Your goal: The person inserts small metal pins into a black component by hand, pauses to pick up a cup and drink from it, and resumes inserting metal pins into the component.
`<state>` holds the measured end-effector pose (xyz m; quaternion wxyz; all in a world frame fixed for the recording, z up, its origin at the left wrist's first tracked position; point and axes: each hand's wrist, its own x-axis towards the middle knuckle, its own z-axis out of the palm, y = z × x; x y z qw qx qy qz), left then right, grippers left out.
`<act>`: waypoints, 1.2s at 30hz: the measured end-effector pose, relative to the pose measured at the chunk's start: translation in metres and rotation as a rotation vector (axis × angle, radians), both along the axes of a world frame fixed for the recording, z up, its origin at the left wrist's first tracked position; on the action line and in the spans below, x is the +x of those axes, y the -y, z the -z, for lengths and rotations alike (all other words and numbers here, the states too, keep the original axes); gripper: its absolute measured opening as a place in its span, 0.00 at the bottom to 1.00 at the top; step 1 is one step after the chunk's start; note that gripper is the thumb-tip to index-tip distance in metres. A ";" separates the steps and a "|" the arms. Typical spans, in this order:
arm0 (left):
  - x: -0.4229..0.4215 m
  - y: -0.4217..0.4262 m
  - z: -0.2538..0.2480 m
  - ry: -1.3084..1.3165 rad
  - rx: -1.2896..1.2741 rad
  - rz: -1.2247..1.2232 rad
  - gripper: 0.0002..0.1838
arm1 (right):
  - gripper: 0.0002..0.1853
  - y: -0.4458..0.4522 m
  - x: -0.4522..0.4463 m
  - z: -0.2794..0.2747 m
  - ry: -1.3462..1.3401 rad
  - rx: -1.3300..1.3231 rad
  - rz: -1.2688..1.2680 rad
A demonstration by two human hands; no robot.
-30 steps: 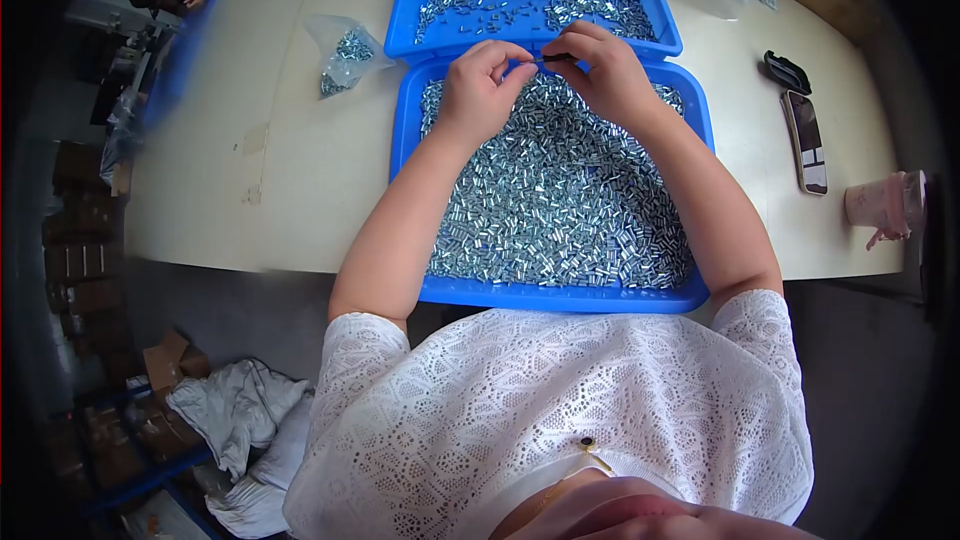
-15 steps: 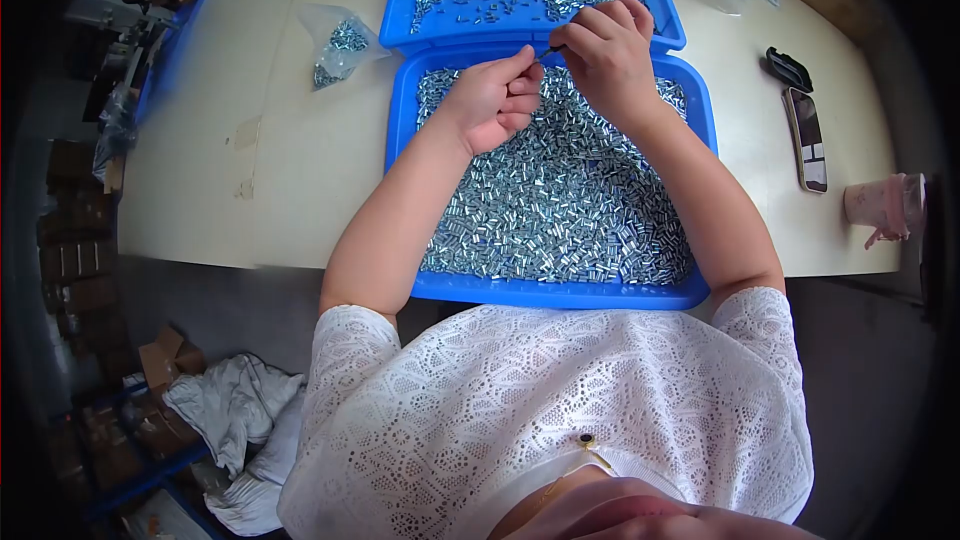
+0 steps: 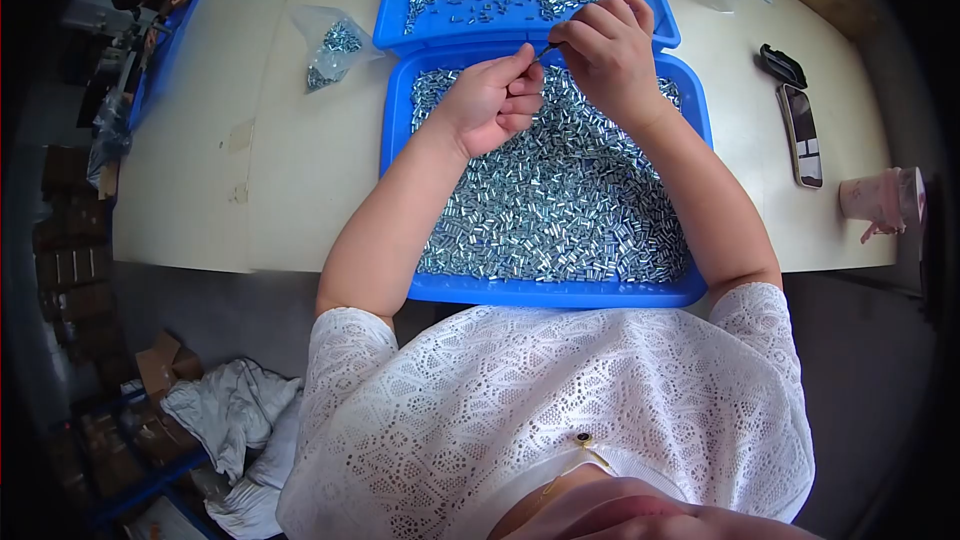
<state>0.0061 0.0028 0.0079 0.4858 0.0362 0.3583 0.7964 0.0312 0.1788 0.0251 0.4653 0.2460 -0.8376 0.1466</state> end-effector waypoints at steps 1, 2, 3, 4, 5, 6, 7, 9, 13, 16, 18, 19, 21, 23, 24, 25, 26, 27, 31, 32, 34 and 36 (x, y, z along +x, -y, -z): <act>0.000 0.000 0.000 0.000 -0.001 0.000 0.15 | 0.11 0.000 0.001 -0.001 -0.017 0.011 -0.001; 0.000 0.001 0.001 -0.003 0.026 0.013 0.15 | 0.11 0.000 0.001 -0.002 -0.034 0.021 -0.001; -0.001 0.001 0.002 -0.006 0.053 0.026 0.15 | 0.11 0.000 0.001 -0.003 -0.034 0.022 -0.001; -0.001 0.001 0.002 -0.006 0.054 0.026 0.15 | 0.10 -0.001 0.001 -0.004 -0.057 0.027 -0.002; -0.001 0.001 0.003 0.014 0.116 0.048 0.15 | 0.09 -0.002 0.002 -0.005 -0.079 0.033 -0.003; 0.000 0.001 0.003 0.034 0.179 0.069 0.15 | 0.10 -0.005 0.001 -0.006 -0.088 0.026 0.006; 0.000 0.001 0.002 0.033 0.180 0.069 0.15 | 0.10 -0.009 0.000 -0.007 -0.099 0.019 0.016; 0.000 0.002 0.001 -0.044 0.114 -0.014 0.15 | 0.08 -0.013 -0.004 -0.006 -0.051 -0.155 -0.033; -0.002 -0.002 -0.001 -0.563 -0.458 -0.362 0.11 | 0.05 -0.009 -0.005 0.007 0.409 -0.708 -0.268; -0.009 -0.002 0.006 -0.847 -0.520 -0.555 0.07 | 0.08 -0.012 -0.008 0.014 0.737 -0.981 -0.549; -0.009 -0.001 0.007 -0.851 -0.503 -0.589 0.07 | 0.09 -0.012 -0.010 0.017 0.846 -0.965 -0.619; -0.010 -0.001 0.007 -0.907 -0.515 -0.601 0.07 | 0.09 -0.012 -0.010 0.017 0.848 -0.966 -0.620; -0.011 0.000 0.009 -0.965 -0.527 -0.614 0.07 | 0.10 -0.012 -0.011 0.018 0.845 -0.955 -0.648; -0.012 0.000 0.011 -1.003 -0.520 -0.617 0.07 | 0.09 -0.013 -0.011 0.017 0.856 -0.954 -0.643; -0.012 0.000 0.011 -1.004 -0.521 -0.616 0.07 | 0.09 -0.013 -0.011 0.016 0.865 -0.951 -0.637; -0.012 -0.001 0.011 -0.992 -0.514 -0.616 0.07 | 0.09 -0.013 -0.011 0.016 0.866 -0.953 -0.636; -0.011 -0.001 0.010 -0.981 -0.507 -0.616 0.07 | 0.09 -0.014 -0.011 0.016 0.871 -0.947 -0.628; -0.010 -0.001 0.010 -0.981 -0.507 -0.616 0.07 | 0.09 -0.014 -0.011 0.016 0.876 -0.940 -0.620; -0.010 0.000 0.010 -1.000 -0.540 -0.622 0.07 | 0.09 -0.015 -0.011 0.017 0.861 -0.926 -0.620; -0.010 0.000 0.011 -1.050 -0.546 -0.631 0.07 | 0.09 -0.017 -0.010 0.015 0.934 -0.873 -0.511; -0.010 0.000 0.010 -1.098 -0.555 -0.661 0.07 | 0.10 -0.018 -0.009 0.009 1.001 -0.817 -0.402; -0.009 0.000 0.009 -1.144 -0.565 -0.689 0.07 | 0.11 -0.017 -0.009 0.005 1.246 -0.775 -0.250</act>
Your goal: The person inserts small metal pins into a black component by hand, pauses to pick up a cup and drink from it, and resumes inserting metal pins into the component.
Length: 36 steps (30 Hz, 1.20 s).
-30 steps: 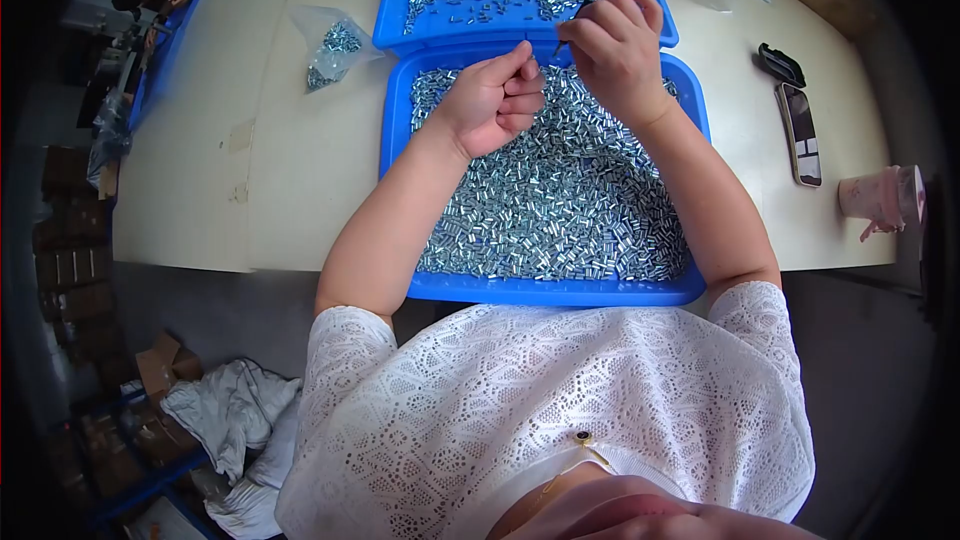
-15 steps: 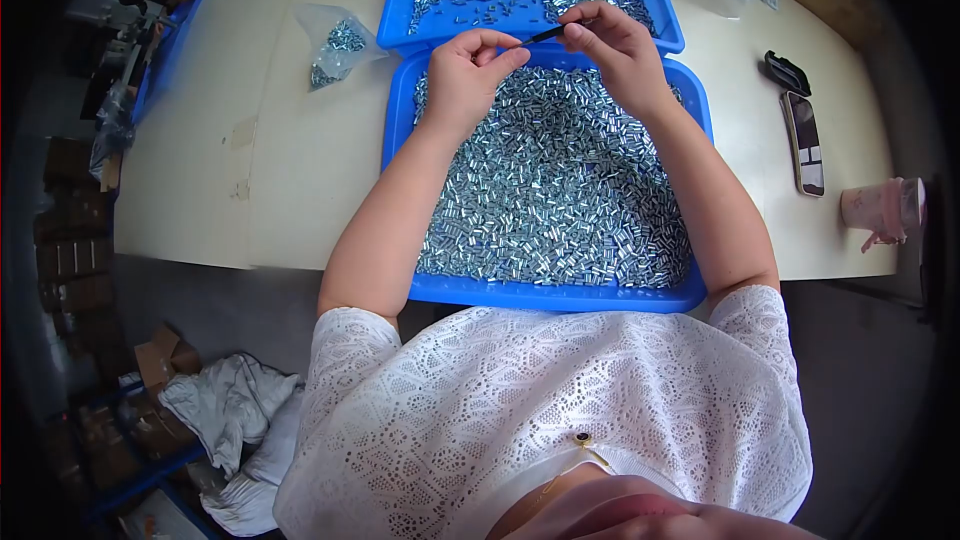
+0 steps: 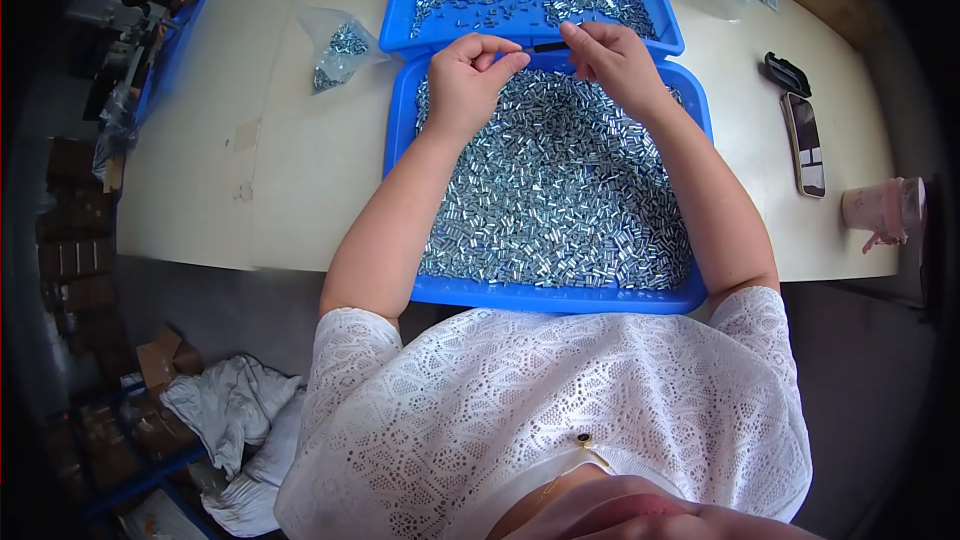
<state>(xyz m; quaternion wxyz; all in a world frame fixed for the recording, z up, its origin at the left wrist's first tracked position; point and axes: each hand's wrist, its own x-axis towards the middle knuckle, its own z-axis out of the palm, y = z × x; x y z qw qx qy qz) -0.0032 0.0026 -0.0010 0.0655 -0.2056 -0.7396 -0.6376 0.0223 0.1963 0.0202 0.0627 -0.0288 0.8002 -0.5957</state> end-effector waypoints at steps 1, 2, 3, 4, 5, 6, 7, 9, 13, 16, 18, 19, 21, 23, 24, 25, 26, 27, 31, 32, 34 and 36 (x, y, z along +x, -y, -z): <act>0.000 0.000 0.000 -0.019 -0.019 -0.003 0.07 | 0.11 0.003 0.001 0.002 -0.001 0.000 0.001; 0.000 0.001 -0.001 -0.037 -0.037 -0.007 0.07 | 0.12 0.008 0.002 0.006 -0.091 -0.103 0.014; 0.000 0.001 0.000 -0.038 -0.037 -0.008 0.07 | 0.13 0.011 0.002 0.009 -0.181 -0.207 0.026; 0.000 0.001 0.000 -0.051 -0.054 -0.023 0.07 | 0.13 0.012 0.002 0.010 -0.181 -0.206 0.025; -0.001 0.000 0.001 -0.065 -0.072 -0.038 0.07 | 0.13 0.012 0.000 0.011 -0.156 -0.282 0.022; -0.001 0.000 0.000 -0.066 -0.071 -0.040 0.07 | 0.14 0.012 -0.001 0.012 -0.130 -0.357 0.017; -0.001 0.001 0.000 -0.095 -0.077 -0.036 0.07 | 0.14 0.010 -0.003 0.013 -0.131 -0.357 0.015; 0.001 0.000 -0.002 -0.124 -0.084 -0.032 0.07 | 0.13 0.005 -0.004 0.016 -0.086 -0.323 -0.012; 0.002 -0.002 -0.003 -0.064 -0.083 -0.022 0.07 | 0.13 0.001 -0.005 0.012 0.000 -0.252 -0.033; 0.002 0.000 -0.003 0.008 -0.102 -0.033 0.07 | 0.12 0.002 -0.006 0.015 -0.033 -0.253 -0.018; 0.003 0.000 -0.005 0.033 -0.140 -0.039 0.08 | 0.12 0.000 -0.011 0.025 -0.172 -0.274 -0.028; 0.004 -0.001 -0.006 0.028 -0.139 -0.049 0.11 | 0.12 0.000 -0.011 0.024 -0.172 -0.275 -0.028; 0.003 -0.001 -0.006 0.024 -0.138 -0.056 0.14 | 0.11 -0.001 -0.011 0.022 -0.271 -0.293 0.020; -0.002 0.003 -0.004 0.117 -0.170 0.052 0.18 | 0.10 -0.007 -0.013 0.022 -0.222 -0.283 0.063; -0.005 0.007 -0.003 0.117 -0.171 0.052 0.18 | 0.09 -0.009 -0.014 0.020 -0.172 -0.274 0.103; -0.007 0.013 -0.004 0.448 0.117 0.234 0.17 | 0.09 -0.007 -0.012 0.016 -0.207 -0.265 0.100; -0.009 0.015 -0.004 0.773 0.411 0.414 0.18 | 0.09 -0.006 -0.011 0.016 -0.208 -0.267 0.101; -0.009 0.015 -0.005 0.771 0.408 0.415 0.18 | 0.09 -0.005 -0.011 0.017 -0.224 -0.246 0.105; -0.010 0.014 -0.011 0.875 0.655 0.527 0.15 | 0.09 -0.002 -0.010 0.019 -0.291 -0.202 0.107; -0.011 0.014 -0.008 0.874 0.655 0.527 0.15 | 0.09 -0.001 -0.010 0.019 -0.292 -0.203 0.107; -0.009 0.012 -0.006 0.827 0.554 0.415 0.14 | 0.08 -0.001 -0.009 0.019 -0.292 -0.193 0.054; -0.010 0.012 -0.005 0.844 0.559 0.411 0.13 | 0.08 0.001 -0.008 0.019 -0.299 -0.201 0.042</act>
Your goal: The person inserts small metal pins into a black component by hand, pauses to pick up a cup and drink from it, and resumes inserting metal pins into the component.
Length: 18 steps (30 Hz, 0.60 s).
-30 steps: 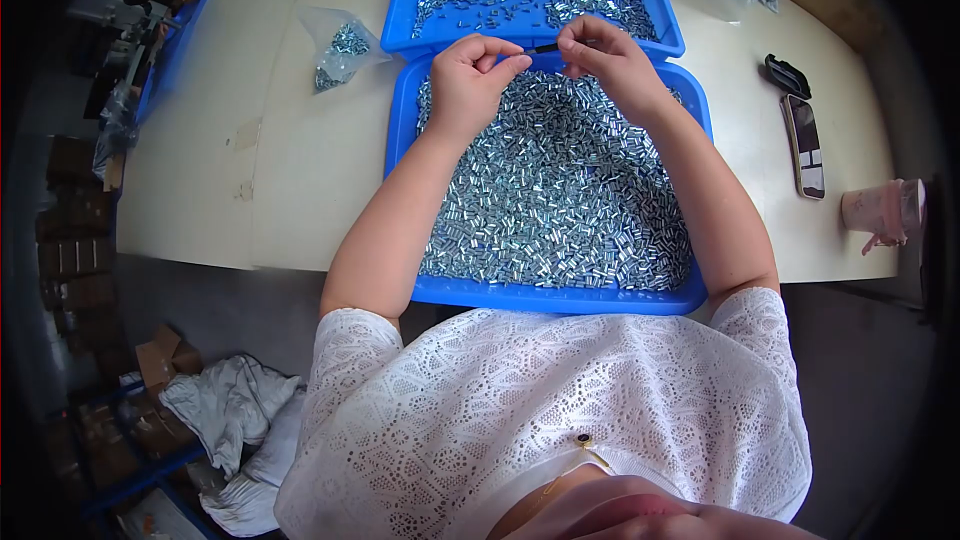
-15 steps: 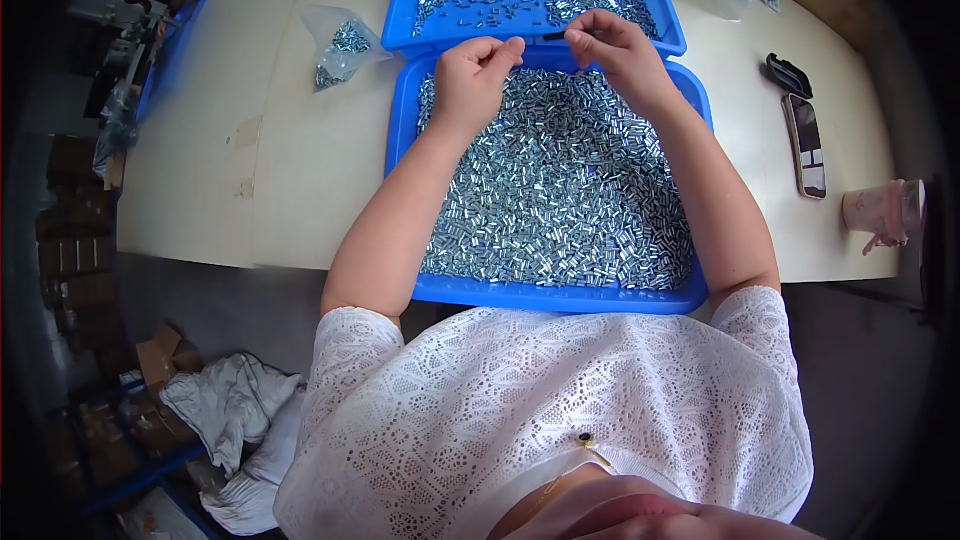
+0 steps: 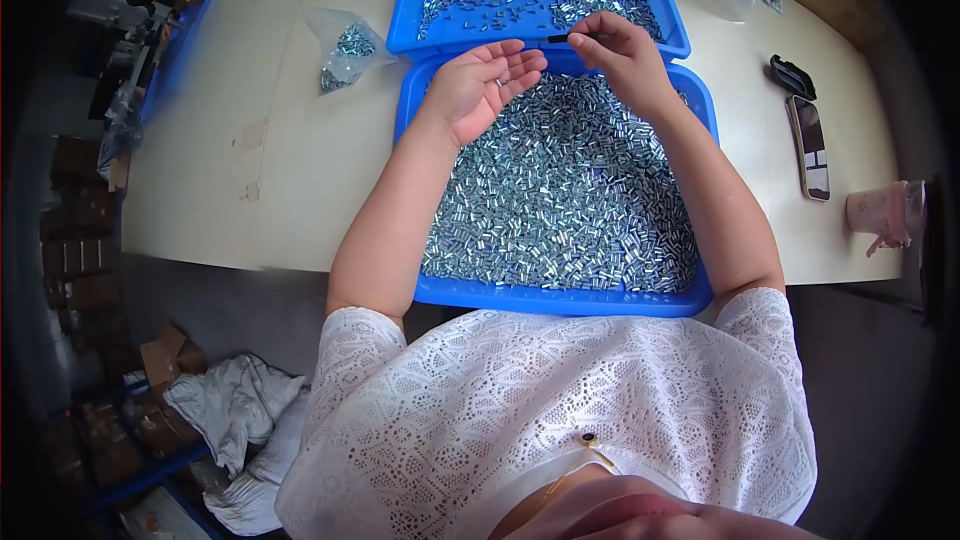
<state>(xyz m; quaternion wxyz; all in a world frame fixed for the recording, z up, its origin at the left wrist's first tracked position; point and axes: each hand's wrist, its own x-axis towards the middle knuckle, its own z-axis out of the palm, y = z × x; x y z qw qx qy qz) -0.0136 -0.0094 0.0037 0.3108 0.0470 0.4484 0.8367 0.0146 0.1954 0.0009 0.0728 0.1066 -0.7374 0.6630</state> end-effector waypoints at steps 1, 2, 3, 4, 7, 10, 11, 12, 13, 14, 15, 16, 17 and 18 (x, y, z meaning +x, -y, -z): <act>0.000 0.000 -0.001 0.015 0.001 0.002 0.12 | 0.07 0.001 0.000 0.000 -0.011 -0.006 -0.010; 0.001 0.000 -0.004 0.015 0.002 0.001 0.12 | 0.07 0.003 0.001 0.000 -0.011 -0.005 -0.011; 0.003 0.000 -0.007 0.005 -0.059 -0.001 0.13 | 0.08 0.005 0.001 0.000 -0.038 -0.018 -0.016; 0.004 0.000 -0.009 -0.003 -0.120 -0.004 0.14 | 0.08 0.006 0.002 0.000 -0.064 -0.031 -0.021; -0.006 0.010 0.005 -0.051 -0.128 0.119 0.16 | 0.08 0.006 0.003 -0.002 -0.053 -0.003 -0.043; -0.003 0.005 0.004 -0.007 -0.146 0.080 0.17 | 0.07 0.007 0.003 -0.001 -0.050 -0.015 -0.028; -0.003 0.004 0.003 -0.008 -0.146 0.082 0.17 | 0.07 0.006 0.003 -0.002 -0.052 -0.016 -0.027; -0.002 0.003 0.002 0.036 -0.104 0.069 0.17 | 0.07 0.006 0.004 -0.002 -0.051 -0.016 -0.034; -0.002 0.002 0.001 0.081 -0.062 0.056 0.16 | 0.07 0.006 0.004 -0.003 -0.049 -0.016 -0.041; -0.001 0.001 0.001 0.082 -0.063 0.058 0.16 | 0.07 0.006 0.004 -0.003 -0.049 -0.017 -0.039; -0.001 0.000 0.001 0.066 -0.052 0.034 0.14 | 0.06 0.006 0.005 -0.004 -0.044 -0.017 -0.045; 0.000 -0.001 0.002 0.052 -0.040 0.010 0.13 | 0.06 0.006 0.005 -0.004 -0.039 -0.016 -0.052; 0.002 -0.002 0.002 0.053 -0.040 0.010 0.13 | 0.06 0.006 0.005 -0.004 -0.038 -0.016 -0.051; 0.003 -0.004 0.001 -0.020 -0.133 -0.035 0.12 | 0.06 0.005 0.005 -0.004 -0.035 0.004 -0.059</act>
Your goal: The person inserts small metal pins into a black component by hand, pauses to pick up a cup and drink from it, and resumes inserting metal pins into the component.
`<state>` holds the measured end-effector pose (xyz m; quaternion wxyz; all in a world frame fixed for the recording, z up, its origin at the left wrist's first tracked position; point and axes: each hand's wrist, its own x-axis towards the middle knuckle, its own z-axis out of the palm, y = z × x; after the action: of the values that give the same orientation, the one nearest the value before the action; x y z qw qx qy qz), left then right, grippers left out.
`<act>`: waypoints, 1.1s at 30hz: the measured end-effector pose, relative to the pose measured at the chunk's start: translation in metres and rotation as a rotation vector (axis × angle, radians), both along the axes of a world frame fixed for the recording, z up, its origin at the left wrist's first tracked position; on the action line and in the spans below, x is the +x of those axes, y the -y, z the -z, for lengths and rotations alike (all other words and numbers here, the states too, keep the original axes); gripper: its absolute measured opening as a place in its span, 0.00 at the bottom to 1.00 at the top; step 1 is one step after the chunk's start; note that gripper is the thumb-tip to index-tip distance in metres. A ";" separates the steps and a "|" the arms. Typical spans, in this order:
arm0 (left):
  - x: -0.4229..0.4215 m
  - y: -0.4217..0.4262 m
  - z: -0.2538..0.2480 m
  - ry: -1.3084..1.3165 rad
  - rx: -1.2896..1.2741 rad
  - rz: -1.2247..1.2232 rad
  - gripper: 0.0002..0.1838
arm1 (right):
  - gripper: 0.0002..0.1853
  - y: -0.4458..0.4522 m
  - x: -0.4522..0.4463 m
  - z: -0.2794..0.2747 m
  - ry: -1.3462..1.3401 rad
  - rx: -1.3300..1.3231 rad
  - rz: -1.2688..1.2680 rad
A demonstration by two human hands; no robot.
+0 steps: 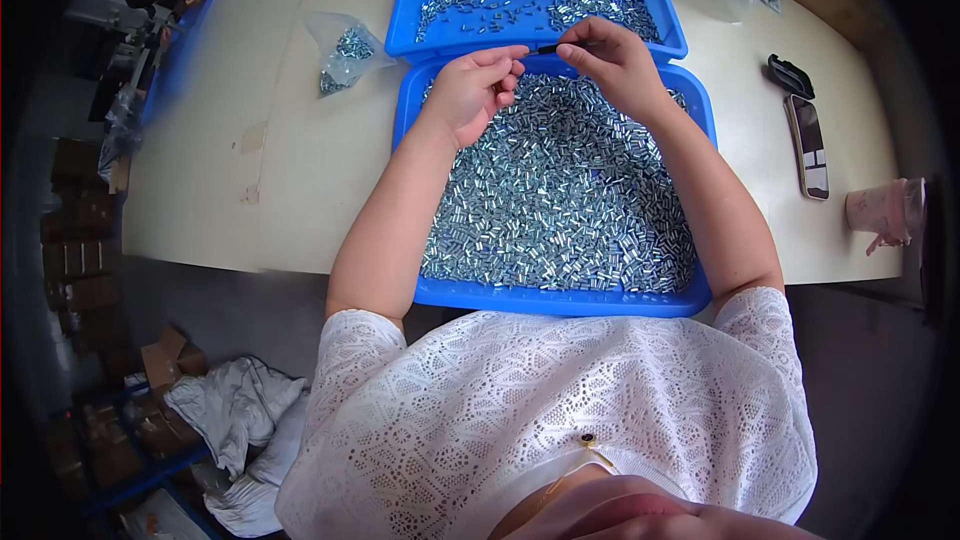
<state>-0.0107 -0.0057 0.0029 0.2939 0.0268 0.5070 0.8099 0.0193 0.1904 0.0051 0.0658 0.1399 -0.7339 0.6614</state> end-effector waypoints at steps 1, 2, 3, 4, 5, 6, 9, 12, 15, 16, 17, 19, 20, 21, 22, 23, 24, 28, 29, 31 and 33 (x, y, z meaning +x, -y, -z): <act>0.001 -0.001 -0.001 -0.074 -0.094 -0.042 0.11 | 0.06 0.000 0.000 0.000 0.003 0.021 -0.008; 0.001 -0.001 -0.002 -0.073 -0.093 -0.043 0.11 | 0.06 0.000 0.000 0.000 0.004 0.022 -0.008; 0.001 -0.001 -0.002 -0.120 -0.131 -0.050 0.10 | 0.07 0.000 0.000 0.001 -0.008 0.031 -0.003; 0.001 -0.001 -0.003 -0.168 -0.168 -0.057 0.09 | 0.07 0.000 0.000 0.000 -0.023 0.041 0.002; 0.001 0.000 -0.003 -0.168 -0.167 -0.058 0.09 | 0.07 0.001 0.000 0.000 -0.023 0.042 0.002; 0.000 0.000 -0.002 -0.150 -0.137 -0.059 0.08 | 0.07 0.001 0.000 0.001 -0.014 0.035 0.008; -0.002 0.000 0.001 -0.093 -0.044 -0.062 0.08 | 0.08 0.005 0.002 0.001 -0.008 0.024 0.020; -0.006 0.001 0.011 -0.005 0.089 -0.056 0.08 | 0.08 0.008 0.003 0.003 -0.013 0.022 0.038; -0.005 -0.001 0.011 0.069 0.193 -0.060 0.10 | 0.09 0.014 0.005 0.004 -0.069 0.077 0.099; -0.003 -0.002 0.011 0.095 0.228 -0.071 0.10 | 0.09 0.015 0.006 0.003 -0.120 0.128 0.147; -0.002 -0.002 0.011 0.095 0.228 -0.071 0.10 | 0.09 0.017 0.008 0.002 -0.120 0.128 0.147; -0.001 -0.004 0.010 0.111 0.263 -0.069 0.10 | 0.09 0.018 0.010 -0.003 -0.130 0.133 0.190; 0.000 -0.004 0.009 0.111 0.263 -0.069 0.10 | 0.09 0.018 0.010 -0.002 -0.130 0.133 0.190; 0.001 -0.004 0.008 0.109 0.271 -0.073 0.10 | 0.09 0.018 0.010 -0.002 -0.172 0.160 0.208; 0.001 -0.004 0.008 0.108 0.278 -0.076 0.10 | 0.09 0.019 0.011 -0.003 -0.213 0.186 0.227; 0.001 -0.004 0.008 0.108 0.277 -0.076 0.10 | 0.09 0.020 0.012 -0.006 -0.214 0.185 0.227; 0.000 -0.004 0.009 0.075 0.272 -0.090 0.10 | 0.10 0.020 0.015 -0.010 -0.124 0.205 0.218; 0.001 -0.005 0.009 0.006 0.232 -0.161 0.08 | 0.11 0.019 0.015 -0.013 0.158 0.267 0.151; 0.001 -0.005 0.009 0.006 0.231 -0.161 0.08 | 0.11 0.020 0.014 -0.010 0.158 0.266 0.150; 0.002 -0.006 0.009 -0.029 0.186 -0.174 0.06 | 0.12 0.023 0.012 0.001 0.022 0.016 0.123; 0.002 -0.007 0.010 -0.040 0.174 -0.181 0.07 | 0.12 0.025 0.007 0.009 -0.021 -0.039 0.125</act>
<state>-0.0083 0.0009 -0.0068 0.2060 0.0224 0.4410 0.8733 0.0260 0.1651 -0.0044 0.1174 0.0997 -0.7273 0.6688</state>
